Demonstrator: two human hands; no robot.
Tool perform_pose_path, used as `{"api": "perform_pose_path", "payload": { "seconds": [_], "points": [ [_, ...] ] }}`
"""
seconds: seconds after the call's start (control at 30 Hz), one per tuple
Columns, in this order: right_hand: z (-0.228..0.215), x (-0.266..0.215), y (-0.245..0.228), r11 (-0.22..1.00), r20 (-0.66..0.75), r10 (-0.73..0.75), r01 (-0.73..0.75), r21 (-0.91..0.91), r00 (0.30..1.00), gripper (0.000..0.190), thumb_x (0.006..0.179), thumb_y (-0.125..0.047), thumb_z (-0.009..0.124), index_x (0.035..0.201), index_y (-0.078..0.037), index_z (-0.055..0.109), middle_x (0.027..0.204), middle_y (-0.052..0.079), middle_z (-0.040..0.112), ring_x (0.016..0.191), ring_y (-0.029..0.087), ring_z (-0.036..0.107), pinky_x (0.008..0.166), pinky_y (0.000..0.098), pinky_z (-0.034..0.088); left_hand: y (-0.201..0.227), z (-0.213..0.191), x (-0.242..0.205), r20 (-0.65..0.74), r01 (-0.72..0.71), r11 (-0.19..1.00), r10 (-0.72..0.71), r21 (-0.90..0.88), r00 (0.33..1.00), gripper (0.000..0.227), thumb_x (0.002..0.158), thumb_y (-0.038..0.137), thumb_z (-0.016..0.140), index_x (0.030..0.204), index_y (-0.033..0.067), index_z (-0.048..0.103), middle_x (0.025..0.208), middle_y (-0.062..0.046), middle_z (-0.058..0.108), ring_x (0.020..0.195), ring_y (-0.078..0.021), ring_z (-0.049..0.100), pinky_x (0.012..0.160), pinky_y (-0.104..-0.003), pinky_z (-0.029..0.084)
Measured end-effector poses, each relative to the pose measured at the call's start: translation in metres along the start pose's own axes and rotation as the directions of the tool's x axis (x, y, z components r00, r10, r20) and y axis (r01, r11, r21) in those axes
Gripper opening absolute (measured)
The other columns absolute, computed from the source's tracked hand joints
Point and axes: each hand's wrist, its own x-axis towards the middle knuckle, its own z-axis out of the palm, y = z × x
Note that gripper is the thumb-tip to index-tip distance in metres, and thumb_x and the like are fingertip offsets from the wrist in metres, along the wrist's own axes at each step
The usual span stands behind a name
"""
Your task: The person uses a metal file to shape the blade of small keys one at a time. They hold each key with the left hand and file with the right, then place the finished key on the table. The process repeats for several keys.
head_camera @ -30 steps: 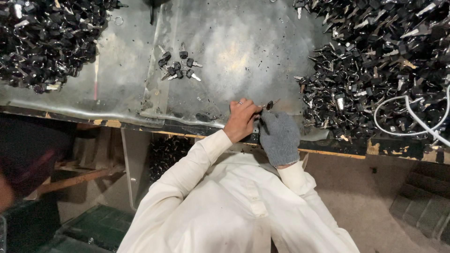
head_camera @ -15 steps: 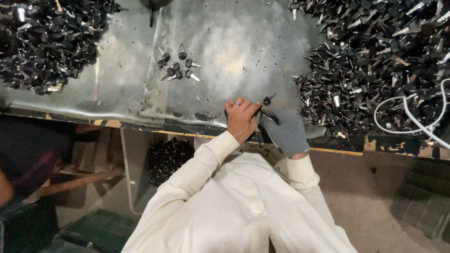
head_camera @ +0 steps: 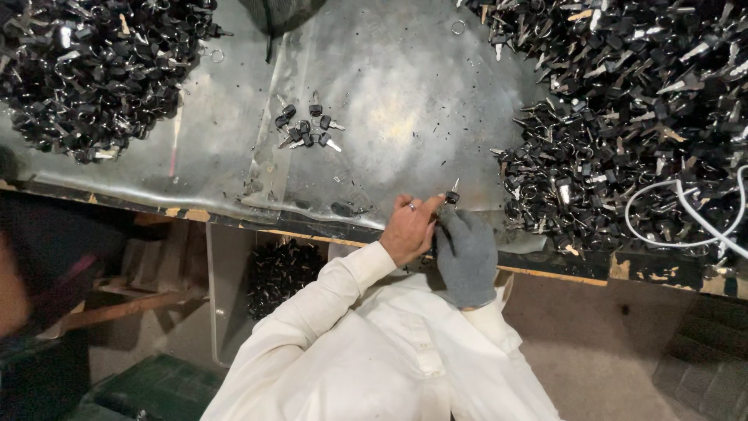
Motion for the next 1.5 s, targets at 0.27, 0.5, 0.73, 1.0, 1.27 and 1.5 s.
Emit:
{"api": "perform_pose_path", "payload": {
  "seconds": [0.27,0.5,0.73,1.0,1.27,1.5],
  "points": [
    [-0.018,0.015,0.017,0.963,0.200,0.036,-0.087,0.254,0.979,0.030,0.089,-0.018,0.069,0.115,-0.004,0.074,0.111,0.015,0.074,0.097,0.029,0.072,0.088,0.0391,0.055,-0.012,-0.017,0.008,-0.007,-0.036,0.991,0.037,0.129,0.999,0.041,0.071,0.002,0.070,0.110,0.0064,0.062,0.098,-0.015,0.056,0.096,-0.0348,0.055,0.087,-0.045,0.039],
    [0.003,-0.016,0.011,0.997,-0.013,-0.062,0.063,0.045,0.998,0.032,0.089,-0.014,0.073,0.119,-0.002,0.070,0.110,0.017,0.070,0.105,0.035,0.064,0.094,0.0457,0.050,-0.030,-0.027,0.011,-0.023,-0.019,0.961,0.026,0.277,0.999,0.033,0.084,0.000,0.066,0.115,0.0077,0.062,0.098,-0.010,0.052,0.098,-0.0304,0.052,0.089,-0.043,0.041],
    [0.012,-0.015,0.009,0.987,-0.101,-0.154,0.158,0.035,0.983,0.032,0.087,-0.013,0.077,0.117,-0.002,0.069,0.114,0.017,0.070,0.105,0.036,0.063,0.093,0.0462,0.050,-0.026,-0.028,0.009,-0.092,0.010,0.991,0.002,0.130,0.996,0.036,0.091,0.004,0.066,0.126,0.0040,0.056,0.100,-0.012,0.056,0.093,-0.0312,0.055,0.088,-0.044,0.041],
    [0.013,-0.004,-0.001,0.988,-0.057,-0.155,0.156,0.001,0.986,0.031,0.086,-0.009,0.073,0.117,-0.005,0.072,0.118,0.015,0.070,0.106,0.036,0.065,0.092,0.0452,0.052,-0.001,-0.019,-0.019,-0.004,-0.031,0.999,0.031,0.041,0.999,0.054,0.095,0.003,0.065,0.145,-0.0014,0.045,0.095,-0.015,0.058,0.086,-0.0312,0.055,0.088,-0.043,0.042],
    [0.006,0.009,0.017,0.930,0.301,0.212,-0.286,0.231,0.930,0.026,0.090,-0.017,0.072,0.113,-0.004,0.075,0.107,0.014,0.076,0.094,0.027,0.076,0.083,0.0328,0.056,0.001,-0.021,-0.017,-0.012,-0.026,0.997,0.027,0.073,1.000,0.048,0.097,0.006,0.065,0.142,0.0003,0.049,0.095,-0.012,0.061,0.087,-0.0289,0.055,0.087,-0.042,0.042],
    [-0.007,-0.001,0.046,0.337,0.347,0.379,-0.477,0.812,0.858,0.053,0.084,-0.013,0.071,0.134,-0.001,0.059,0.119,0.012,0.073,0.104,0.020,0.073,0.093,0.0330,0.059,0.017,-0.053,-0.003,0.021,-0.122,0.992,0.122,-0.024,0.992,0.040,0.094,0.006,0.067,0.133,0.0056,0.057,0.101,-0.007,0.068,0.093,-0.0265,0.059,0.088,-0.042,0.042]
  ]
}}
